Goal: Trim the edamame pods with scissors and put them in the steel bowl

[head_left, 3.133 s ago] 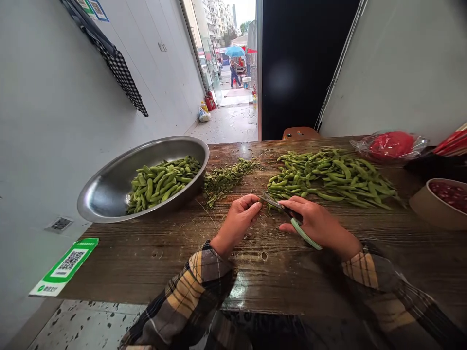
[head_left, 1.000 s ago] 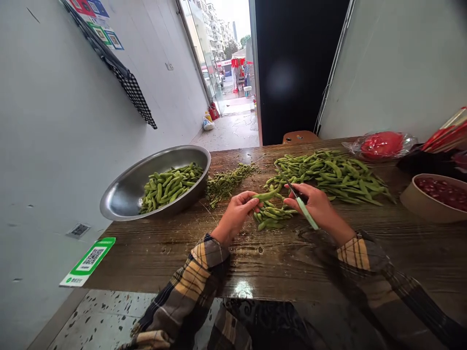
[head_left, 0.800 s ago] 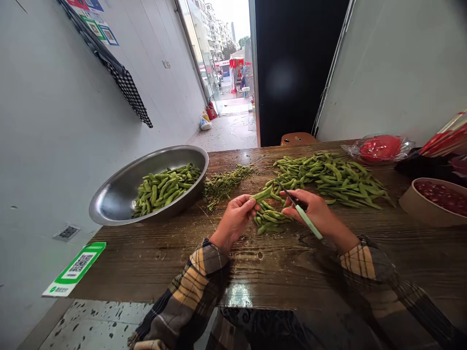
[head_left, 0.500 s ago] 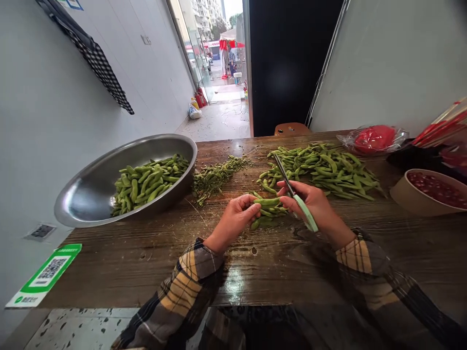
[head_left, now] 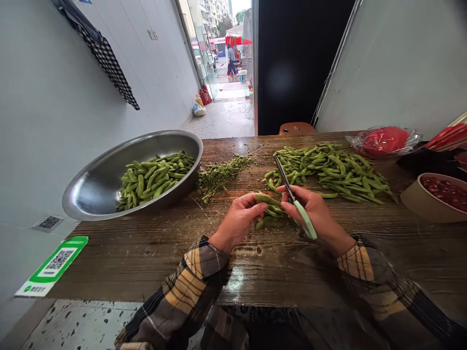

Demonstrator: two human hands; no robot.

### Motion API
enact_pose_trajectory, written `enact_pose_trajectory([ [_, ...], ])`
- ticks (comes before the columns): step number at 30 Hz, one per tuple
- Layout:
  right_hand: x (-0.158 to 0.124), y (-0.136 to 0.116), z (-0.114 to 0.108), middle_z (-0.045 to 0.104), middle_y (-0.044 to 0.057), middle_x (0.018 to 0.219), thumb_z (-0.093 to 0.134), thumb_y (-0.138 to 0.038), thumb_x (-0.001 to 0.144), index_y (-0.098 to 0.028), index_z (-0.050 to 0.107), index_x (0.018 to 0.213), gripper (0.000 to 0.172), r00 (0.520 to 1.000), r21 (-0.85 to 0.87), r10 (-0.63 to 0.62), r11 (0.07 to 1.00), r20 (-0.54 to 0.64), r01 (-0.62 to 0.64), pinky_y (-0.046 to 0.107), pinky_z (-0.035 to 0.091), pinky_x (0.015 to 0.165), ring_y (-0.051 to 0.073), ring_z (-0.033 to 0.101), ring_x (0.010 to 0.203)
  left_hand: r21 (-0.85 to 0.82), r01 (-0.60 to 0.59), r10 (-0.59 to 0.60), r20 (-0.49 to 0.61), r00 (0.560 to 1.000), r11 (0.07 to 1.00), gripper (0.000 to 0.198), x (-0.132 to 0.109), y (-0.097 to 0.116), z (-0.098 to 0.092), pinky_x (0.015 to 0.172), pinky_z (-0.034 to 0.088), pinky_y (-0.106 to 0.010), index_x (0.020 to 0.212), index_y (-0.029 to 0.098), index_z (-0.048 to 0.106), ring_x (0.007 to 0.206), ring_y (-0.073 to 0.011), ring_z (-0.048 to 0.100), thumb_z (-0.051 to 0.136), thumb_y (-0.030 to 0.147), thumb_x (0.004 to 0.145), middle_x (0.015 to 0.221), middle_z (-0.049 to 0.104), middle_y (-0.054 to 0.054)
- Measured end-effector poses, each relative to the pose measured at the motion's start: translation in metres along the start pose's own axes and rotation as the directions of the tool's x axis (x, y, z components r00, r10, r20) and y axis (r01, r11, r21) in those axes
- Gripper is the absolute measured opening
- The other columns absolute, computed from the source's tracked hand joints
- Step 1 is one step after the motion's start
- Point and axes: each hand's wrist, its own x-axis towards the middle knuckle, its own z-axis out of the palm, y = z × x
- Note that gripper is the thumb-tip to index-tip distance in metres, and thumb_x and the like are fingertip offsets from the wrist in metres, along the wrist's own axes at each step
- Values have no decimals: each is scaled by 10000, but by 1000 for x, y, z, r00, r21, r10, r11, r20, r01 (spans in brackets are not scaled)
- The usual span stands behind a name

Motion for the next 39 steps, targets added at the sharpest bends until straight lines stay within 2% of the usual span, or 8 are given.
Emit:
enact_pose_trajectory([
  [7,-2,-1,8,568,-16,741,612,-322,820,-168,625,1111,330,997,-25,-22,999,72,24,243,425,558,108,501,583,181,-84,76,50,996,980,274,-3,0,1,521,301,-202,826,120,659,556,-58,387,725,371,738,687,548,2],
  [13,-3,5,-2,651,49,925,665,-395,801,-188,617,1163,420,986,-193,-112,972,123,135,327,492,762,194,616,821,268,-105,85,84,993,958,281,-3,6,-1,563,354,-206,831,129,613,590,-73,436,631,409,818,731,566,-11],
  [17,-1,12,-10,625,101,1081,711,-405,762,-168,596,1194,505,966,-289,-155,934,205,211,365,500,809,234,615,927,314,-116,91,91,992,942,288,-3,7,-3,552,358,-208,850,127,616,569,-70,416,629,413,816,723,553,-7],
  [20,-1,12,-12,615,97,1091,723,-394,755,-167,588,1205,521,946,-309,-145,921,290,236,364,501,826,234,613,938,358,-102,76,87,993,928,309,-4,8,-4,534,329,-201,861,125,610,575,-72,386,619,431,820,692,507,8],
  [23,-1,9,-12,614,93,1075,733,-375,747,-165,586,1202,522,924,-308,-152,913,352,267,359,500,830,228,613,930,422,-111,55,142,988,900,328,-5,9,-7,535,308,-207,890,118,614,591,-75,374,597,441,833,720,505,2],
  [32,-2,9,-14,610,97,1079,749,-378,731,-155,581,1203,547,904,-260,-189,918,383,301,344,497,831,226,611,944,553,-203,69,253,965,808,304,-4,11,-15,591,330,-229,897,127,630,654,-98,404,543,418,877,776,511,-16],
  [39,-2,9,-15,603,94,1100,744,-402,737,-161,579,1210,557,908,-262,-176,921,379,288,340,492,833,220,606,942,584,-229,79,271,959,779,297,-5,15,-14,666,394,-231,938,132,646,733,-121,463,534,402,885,843,556,-41],
])
